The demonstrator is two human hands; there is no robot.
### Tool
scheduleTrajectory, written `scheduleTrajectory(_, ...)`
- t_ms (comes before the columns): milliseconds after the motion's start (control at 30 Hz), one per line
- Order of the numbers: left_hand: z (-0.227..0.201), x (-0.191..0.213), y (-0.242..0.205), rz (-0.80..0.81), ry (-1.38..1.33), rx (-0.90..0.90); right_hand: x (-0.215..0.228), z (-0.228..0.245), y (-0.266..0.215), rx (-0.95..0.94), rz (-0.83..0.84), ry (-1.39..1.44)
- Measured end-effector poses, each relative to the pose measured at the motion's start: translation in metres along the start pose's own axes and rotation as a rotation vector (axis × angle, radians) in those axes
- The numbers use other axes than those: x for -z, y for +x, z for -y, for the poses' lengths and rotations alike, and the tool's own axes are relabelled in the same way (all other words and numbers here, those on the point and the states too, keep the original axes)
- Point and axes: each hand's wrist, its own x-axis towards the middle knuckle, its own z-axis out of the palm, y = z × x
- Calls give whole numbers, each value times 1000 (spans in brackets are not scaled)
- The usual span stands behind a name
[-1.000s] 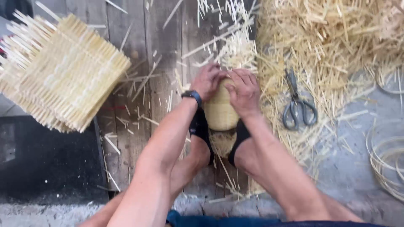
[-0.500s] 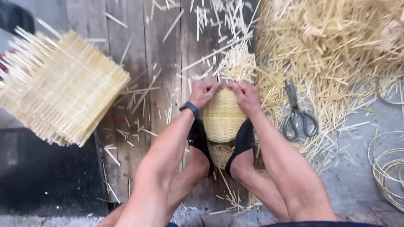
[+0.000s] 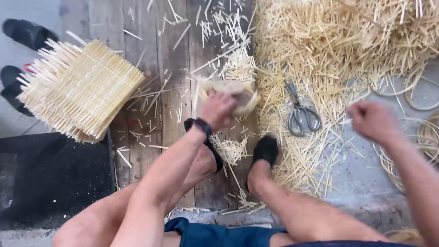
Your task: Weaving bamboo strips into a circular basket or tray using a wooden mold and scissors.
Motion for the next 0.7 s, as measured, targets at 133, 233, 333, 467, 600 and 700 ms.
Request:
scheduleTrajectory(133, 28, -54, -71, 94, 372, -215, -124, -9, 14, -21, 80, 355)
scheduleTrajectory(233, -3, -31, -88, 106, 177, 19, -191, -2, 6, 27, -49, 401)
scheduleTrajectory(333, -23, -26, -39, -37, 9, 369, -236, -5, 29, 96, -250, 276)
scheduleTrajectory(467, -30, -61, 15, -146, 138, 613, -262, 0, 52, -177, 13, 344)
scheduleTrajectory(600, -32, -53, 21, -39, 230, 706, -264, 7, 70, -194, 136, 227)
scheduleTrajectory(700, -33, -18, 29, 127, 186, 429, -285, -1, 72, -278, 328, 300)
